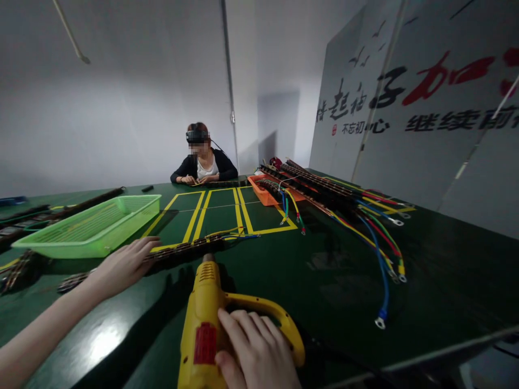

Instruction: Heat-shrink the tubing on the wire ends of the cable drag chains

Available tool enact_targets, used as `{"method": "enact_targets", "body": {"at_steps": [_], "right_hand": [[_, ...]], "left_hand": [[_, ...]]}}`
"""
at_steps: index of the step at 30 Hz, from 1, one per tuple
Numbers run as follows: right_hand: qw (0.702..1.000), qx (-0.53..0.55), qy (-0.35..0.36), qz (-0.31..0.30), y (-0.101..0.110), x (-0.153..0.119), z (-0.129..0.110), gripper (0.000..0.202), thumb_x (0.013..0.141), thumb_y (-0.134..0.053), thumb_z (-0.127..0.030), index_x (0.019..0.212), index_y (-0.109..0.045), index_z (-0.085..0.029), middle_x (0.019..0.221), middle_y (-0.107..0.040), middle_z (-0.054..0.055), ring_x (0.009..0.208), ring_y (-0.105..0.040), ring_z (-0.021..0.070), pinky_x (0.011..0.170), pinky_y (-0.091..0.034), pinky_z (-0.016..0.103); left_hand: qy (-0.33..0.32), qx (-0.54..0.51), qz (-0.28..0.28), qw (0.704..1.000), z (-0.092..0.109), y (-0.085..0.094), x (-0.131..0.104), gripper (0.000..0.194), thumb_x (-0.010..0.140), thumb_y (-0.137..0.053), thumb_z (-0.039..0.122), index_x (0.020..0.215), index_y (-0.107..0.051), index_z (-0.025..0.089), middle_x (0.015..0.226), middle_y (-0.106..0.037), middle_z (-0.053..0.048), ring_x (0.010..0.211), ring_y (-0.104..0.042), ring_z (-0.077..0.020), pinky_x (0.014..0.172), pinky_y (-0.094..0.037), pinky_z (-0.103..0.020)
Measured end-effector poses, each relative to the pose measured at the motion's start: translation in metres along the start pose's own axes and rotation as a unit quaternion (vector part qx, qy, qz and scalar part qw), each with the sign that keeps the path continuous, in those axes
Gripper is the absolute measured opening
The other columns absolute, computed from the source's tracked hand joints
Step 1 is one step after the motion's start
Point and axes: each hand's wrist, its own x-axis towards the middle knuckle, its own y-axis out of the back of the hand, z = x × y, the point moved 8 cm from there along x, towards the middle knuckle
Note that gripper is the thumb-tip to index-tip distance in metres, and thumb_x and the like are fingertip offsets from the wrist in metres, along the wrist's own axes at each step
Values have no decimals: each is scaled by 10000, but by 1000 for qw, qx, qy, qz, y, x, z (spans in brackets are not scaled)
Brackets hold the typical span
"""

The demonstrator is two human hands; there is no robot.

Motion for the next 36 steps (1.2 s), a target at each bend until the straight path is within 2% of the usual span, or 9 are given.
{"method": "enact_targets", "body": {"at_steps": [2,6,10,17,22,26,29,33,36], "right_hand": [[999,-29,-17,-20,-5,2,2,554,987,-153,-498,1202,-594,-239,889,-718,14,758,-659,193,722,-449,324],[997,-28,-58,-49,-8,1,14,475,998,-215,-393,1009,-663,-236,846,-720,14,746,-653,187,701,-436,311],[993,-36,-99,-62,2,1,33,391,990,-291,-307,903,-668,-252,837,-723,-1,749,-650,170,694,-428,284],[984,-116,-99,-96,24,-10,79,410,994,-309,-383,899,-690,-266,875,-735,-14,791,-681,166,691,-486,272],[981,-140,-104,-88,32,-20,90,477,1007,-260,-414,979,-710,-258,960,-740,7,904,-684,182,834,-482,293],[982,-133,-108,-78,33,-18,83,523,1011,-223,-413,958,-714,-240,946,-740,23,888,-683,190,825,-476,297],[983,-113,-114,-85,34,-16,81,501,1006,-241,-436,963,-703,-247,923,-734,20,856,-678,189,743,-481,290],[986,-61,-125,-94,36,-17,81,449,992,-274,-470,1105,-660,-269,1015,-713,8,927,-655,186,758,-485,284],[987,-52,-121,-89,38,-18,81,431,982,-296,-499,1154,-636,-296,1060,-702,-10,970,-645,185,798,-482,289]], "left_hand": [[-76,-23,-5,997,28,-20,16,416,913,-372,450,1220,-534,221,1323,-538,-86,1151,-561,-261,994,-447,-389],[-126,-59,14,990,73,-57,50,453,946,-332,420,1318,-443,185,1369,-492,-113,1216,-518,-247,1049,-408,-390],[-113,-17,40,993,83,-80,55,452,941,-360,357,1352,-409,177,1366,-492,-121,1230,-500,-268,1036,-405,-411],[-82,19,99,992,74,-66,37,304,955,-336,352,1108,-519,164,1052,-616,-105,972,-594,-249,826,-453,-389],[-111,2,120,987,79,-58,35,269,931,-380,373,1010,-525,161,950,-626,-96,916,-597,-246,850,-438,-415],[-144,-40,141,979,82,-60,34,307,922,-408,345,1137,-508,150,1216,-547,-149,1111,-547,-269,1000,-402,-451],[-159,-51,124,978,85,-64,35,343,947,-369,329,1223,-487,161,1416,-381,-177,1195,-511,-292,956,-458,-443],[-161,-32,85,983,89,-70,38,383,983,-302,362,1282,-475,198,1419,-395,-167,1097,-582,-277,843,-519,-430],[-149,-11,99,984,90,-67,36,395,979,-322,400,1270,-505,205,1393,-436,-165,1086,-594,-284,844,-523,-439]]}}
